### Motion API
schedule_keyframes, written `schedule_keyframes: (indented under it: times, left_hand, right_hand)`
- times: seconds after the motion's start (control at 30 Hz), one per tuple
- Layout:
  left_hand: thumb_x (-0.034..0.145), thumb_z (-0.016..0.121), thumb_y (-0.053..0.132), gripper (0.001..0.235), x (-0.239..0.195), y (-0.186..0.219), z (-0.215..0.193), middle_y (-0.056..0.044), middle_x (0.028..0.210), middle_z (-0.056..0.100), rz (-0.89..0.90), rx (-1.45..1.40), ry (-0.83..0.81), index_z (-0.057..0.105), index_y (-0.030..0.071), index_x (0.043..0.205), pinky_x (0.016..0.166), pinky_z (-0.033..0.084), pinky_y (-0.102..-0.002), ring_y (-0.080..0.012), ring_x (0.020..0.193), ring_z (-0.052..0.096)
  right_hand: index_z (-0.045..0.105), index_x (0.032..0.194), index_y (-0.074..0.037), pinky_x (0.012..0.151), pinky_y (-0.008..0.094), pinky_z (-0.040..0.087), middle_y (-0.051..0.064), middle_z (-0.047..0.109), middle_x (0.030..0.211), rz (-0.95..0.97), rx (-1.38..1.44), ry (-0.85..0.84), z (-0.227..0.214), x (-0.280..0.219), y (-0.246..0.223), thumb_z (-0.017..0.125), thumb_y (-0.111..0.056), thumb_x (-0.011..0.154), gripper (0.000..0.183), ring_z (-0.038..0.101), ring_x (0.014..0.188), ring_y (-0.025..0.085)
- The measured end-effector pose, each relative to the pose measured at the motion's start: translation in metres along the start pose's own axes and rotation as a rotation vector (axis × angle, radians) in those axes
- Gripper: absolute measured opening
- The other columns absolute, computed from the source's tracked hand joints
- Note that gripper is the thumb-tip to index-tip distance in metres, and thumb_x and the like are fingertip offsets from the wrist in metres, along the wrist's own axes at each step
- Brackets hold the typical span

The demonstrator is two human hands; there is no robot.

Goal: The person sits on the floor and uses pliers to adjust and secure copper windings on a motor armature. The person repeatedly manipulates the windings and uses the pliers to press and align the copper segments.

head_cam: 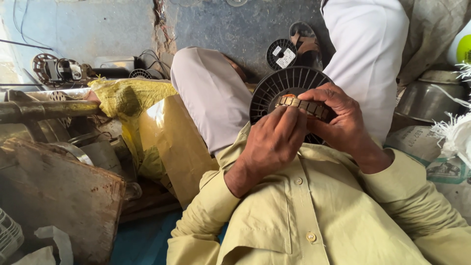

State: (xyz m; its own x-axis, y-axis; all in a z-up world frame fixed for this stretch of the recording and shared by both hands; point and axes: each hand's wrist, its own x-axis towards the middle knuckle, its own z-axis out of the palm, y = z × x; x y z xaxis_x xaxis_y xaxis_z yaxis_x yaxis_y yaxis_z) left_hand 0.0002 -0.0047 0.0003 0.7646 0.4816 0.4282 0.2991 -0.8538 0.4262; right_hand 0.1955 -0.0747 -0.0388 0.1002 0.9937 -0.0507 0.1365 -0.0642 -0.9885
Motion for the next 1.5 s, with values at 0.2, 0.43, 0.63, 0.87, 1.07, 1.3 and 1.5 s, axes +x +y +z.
schedule_keyframes:
  times: [0.2, 0.43, 0.63, 0.87, 1.07, 1.3, 1.5]
  left_hand:
    - [0.087, 0.069, 0.005, 0.034, 0.000, -0.006, -0.012, -0.019, 0.117, 0.057, 0.007, -0.118, -0.002, 0.064, -0.009, 0.117, 0.087, 0.062, -0.041, -0.0339, 0.109, 0.065]
    - [0.089, 0.070, 0.008, 0.031, -0.001, -0.005, -0.007, -0.017, 0.114, 0.057, -0.049, -0.155, -0.064, 0.065, -0.009, 0.115, 0.081, 0.060, -0.041, -0.0310, 0.103, 0.064]
    - [0.094, 0.069, 0.007, 0.011, 0.002, -0.021, -0.009, -0.009, 0.100, 0.064, -0.274, -0.486, 0.002, 0.066, 0.004, 0.104, 0.074, 0.057, -0.040, -0.0274, 0.087, 0.067]
    - [0.089, 0.073, 0.007, 0.011, 0.001, -0.029, -0.002, -0.007, 0.091, 0.065, -0.307, -0.558, 0.095, 0.064, 0.007, 0.095, 0.068, 0.055, -0.041, -0.0286, 0.080, 0.067]
    - [0.079, 0.077, 0.003, 0.014, 0.001, -0.025, 0.008, -0.006, 0.082, 0.065, -0.496, -0.603, 0.147, 0.067, 0.007, 0.087, 0.065, 0.058, -0.034, -0.0219, 0.074, 0.070]
    - [0.095, 0.072, -0.006, 0.016, -0.042, -0.033, 0.020, -0.007, 0.103, 0.072, -0.729, -1.083, 0.368, 0.072, 0.005, 0.106, 0.076, 0.059, -0.029, -0.0160, 0.091, 0.072]
    - [0.093, 0.073, -0.005, 0.027, -0.041, -0.011, 0.024, -0.012, 0.120, 0.070, -0.534, -0.751, 0.375, 0.071, 0.008, 0.117, 0.091, 0.062, -0.032, -0.0255, 0.113, 0.073]
  right_hand:
    - [0.068, 0.123, -0.009, 0.090, 0.025, 0.051, 0.000, 0.064, 0.109, -0.058, -0.129, -0.040, -0.001, 0.000, -0.002, 0.084, -0.006, 0.083, 0.044, 0.061, 0.101, 0.009]
    - [0.068, 0.126, -0.010, 0.086, 0.024, 0.054, 0.001, 0.063, 0.112, -0.012, -0.105, -0.021, 0.002, -0.003, 0.001, 0.086, -0.005, 0.084, 0.045, 0.062, 0.100, 0.009]
    - [0.067, 0.126, -0.011, 0.088, 0.023, 0.052, 0.000, 0.062, 0.114, -0.076, -0.081, -0.015, 0.006, -0.003, -0.001, 0.086, -0.005, 0.085, 0.046, 0.061, 0.103, 0.008]
    - [0.068, 0.128, -0.011, 0.087, 0.022, 0.053, 0.000, 0.063, 0.110, -0.036, -0.156, 0.005, 0.008, -0.008, -0.004, 0.085, -0.004, 0.088, 0.045, 0.062, 0.097, 0.006]
    - [0.068, 0.128, -0.011, 0.089, 0.023, 0.055, 0.001, 0.062, 0.113, -0.028, -0.139, 0.007, 0.012, -0.009, -0.010, 0.086, -0.005, 0.087, 0.045, 0.063, 0.097, 0.006]
    - [0.066, 0.133, -0.008, 0.083, 0.024, 0.053, 0.004, 0.062, 0.107, -0.087, -0.407, 0.004, 0.015, -0.008, -0.024, 0.087, -0.005, 0.083, 0.054, 0.062, 0.096, 0.010]
    - [0.067, 0.133, -0.009, 0.085, 0.024, 0.054, 0.003, 0.065, 0.111, -0.055, -0.302, 0.034, 0.013, -0.011, -0.023, 0.081, 0.000, 0.090, 0.046, 0.065, 0.097, 0.008]
